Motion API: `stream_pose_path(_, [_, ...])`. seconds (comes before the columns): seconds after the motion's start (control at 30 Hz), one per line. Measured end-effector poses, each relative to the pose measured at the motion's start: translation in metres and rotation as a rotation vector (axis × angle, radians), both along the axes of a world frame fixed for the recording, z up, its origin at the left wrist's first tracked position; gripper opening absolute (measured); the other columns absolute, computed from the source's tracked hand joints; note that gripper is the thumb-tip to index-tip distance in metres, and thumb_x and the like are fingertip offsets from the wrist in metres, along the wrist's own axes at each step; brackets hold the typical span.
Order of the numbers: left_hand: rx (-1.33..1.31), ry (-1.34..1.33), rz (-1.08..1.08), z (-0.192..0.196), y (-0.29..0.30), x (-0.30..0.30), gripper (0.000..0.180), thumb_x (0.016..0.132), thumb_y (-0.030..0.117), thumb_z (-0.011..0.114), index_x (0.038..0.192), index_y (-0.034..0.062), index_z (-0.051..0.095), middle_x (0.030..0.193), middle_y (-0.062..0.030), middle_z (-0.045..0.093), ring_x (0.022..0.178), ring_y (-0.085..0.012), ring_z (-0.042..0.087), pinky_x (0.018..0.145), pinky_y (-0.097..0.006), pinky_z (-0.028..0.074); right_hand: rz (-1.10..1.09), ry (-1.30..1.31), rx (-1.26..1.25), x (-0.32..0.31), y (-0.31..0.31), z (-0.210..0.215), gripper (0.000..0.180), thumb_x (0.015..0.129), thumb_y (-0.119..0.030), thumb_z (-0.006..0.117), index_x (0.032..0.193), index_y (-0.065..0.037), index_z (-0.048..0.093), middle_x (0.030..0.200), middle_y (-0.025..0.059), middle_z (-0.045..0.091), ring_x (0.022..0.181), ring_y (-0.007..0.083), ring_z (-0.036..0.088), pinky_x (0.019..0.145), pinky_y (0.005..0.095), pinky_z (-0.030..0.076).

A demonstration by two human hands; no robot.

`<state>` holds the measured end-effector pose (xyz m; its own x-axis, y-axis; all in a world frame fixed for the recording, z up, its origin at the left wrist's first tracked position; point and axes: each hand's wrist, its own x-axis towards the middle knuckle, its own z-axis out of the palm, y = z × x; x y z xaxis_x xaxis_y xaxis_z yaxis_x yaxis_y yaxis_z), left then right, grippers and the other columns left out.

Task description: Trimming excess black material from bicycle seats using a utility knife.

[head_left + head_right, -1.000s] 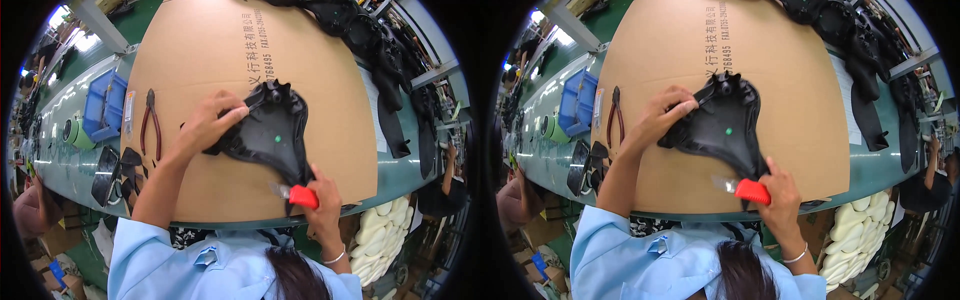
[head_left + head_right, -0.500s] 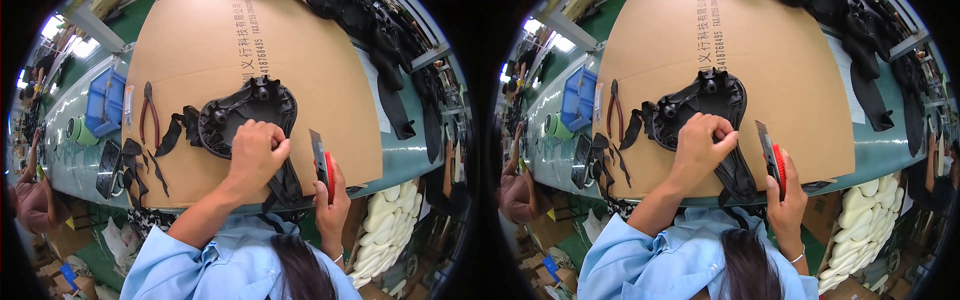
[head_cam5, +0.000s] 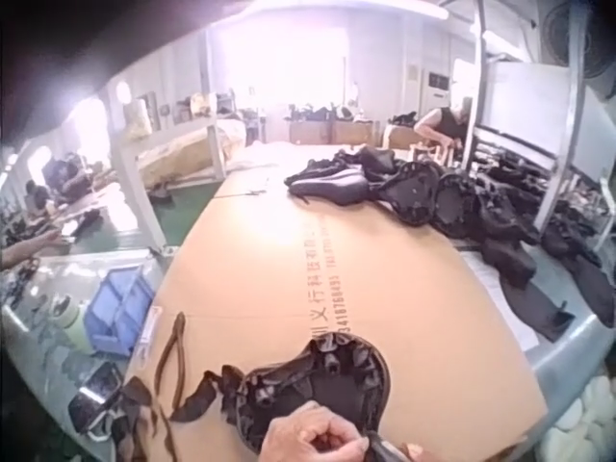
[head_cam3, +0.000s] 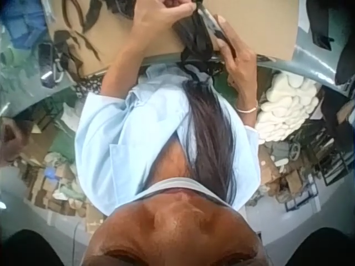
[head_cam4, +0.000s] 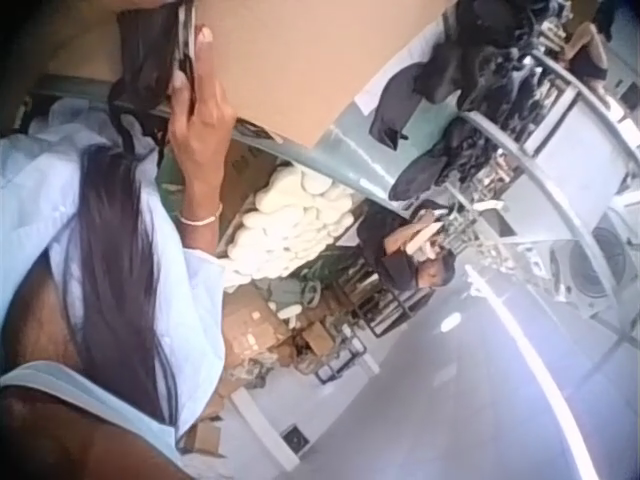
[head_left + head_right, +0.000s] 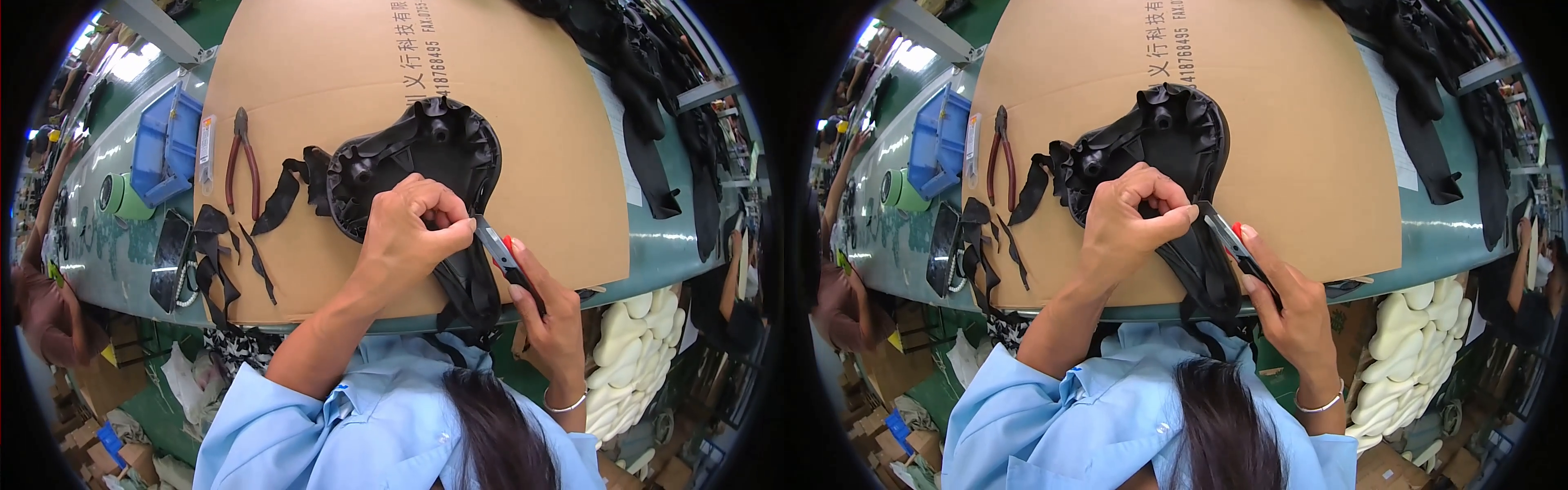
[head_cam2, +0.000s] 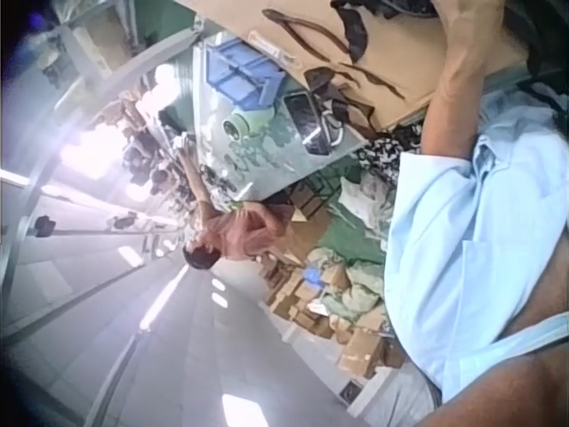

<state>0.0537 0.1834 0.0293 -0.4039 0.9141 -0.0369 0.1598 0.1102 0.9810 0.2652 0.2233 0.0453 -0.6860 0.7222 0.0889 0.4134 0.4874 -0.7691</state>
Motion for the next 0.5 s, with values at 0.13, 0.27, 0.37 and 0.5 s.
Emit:
stream_pose_path(0.13, [0.062,-0.009,-0.078,-0.002,-0.001,-0.009,0.01,0.068,0.011,0.071,0.067,0.0034,0.065,0.065,-0.0022,0.057,0.062,-0.0094,0.051,0.057,-0.024,0.042,0.019,0.013,0.018,0.012,-0.011,0.004,0.051,0.086,0.0,0.061,0.135,-0.009,0.052,0.099,0.0153,0.068,0.069,0.0236,0.062,0.066,0.03,0.049])
stream_pose_path(0.27, [0.072,-0.366,-0.153,0.002,0.0,-0.013,0.009,0.074,0.008,0.072,0.073,0.0037,0.064,0.072,0.0013,0.057,0.068,-0.0069,0.051,0.064,-0.022,0.041,-0.109,-0.182,-0.285,0.034,-0.043,0.022,0.05,0.087,-0.003,0.061,0.136,-0.009,0.052,0.088,0.0132,0.068,0.06,0.0157,0.059,0.06,0.0282,0.048])
stream_pose_path(0.37, [0.402,-0.975,-0.027,-0.009,0.006,-0.02,0.007,0.081,0.004,0.068,0.086,0.003,0.064,0.081,-0.0004,0.061,0.073,-0.0061,0.056,0.069,-0.024,0.045,-0.188,-0.209,-0.744,0.054,-0.051,0.03,0.047,0.09,-0.01,0.058,0.136,-0.009,0.052,0.079,0.0083,0.067,0.056,0.0071,0.054,0.049,0.0248,0.045])
stream_pose_path(0.5, [0.166,-0.604,-0.58,-0.002,-0.007,-0.018,0.013,0.083,0.02,0.072,0.084,0.0076,0.066,0.076,0.003,0.062,0.079,-0.0098,0.057,0.077,-0.026,0.044,-0.56,0.444,-0.79,0.059,-0.067,0.008,0.052,0.095,-0.016,0.053,0.142,-0.002,0.038,0.103,0.0116,0.061,0.058,0.0067,0.052,0.044,0.0191,0.042])
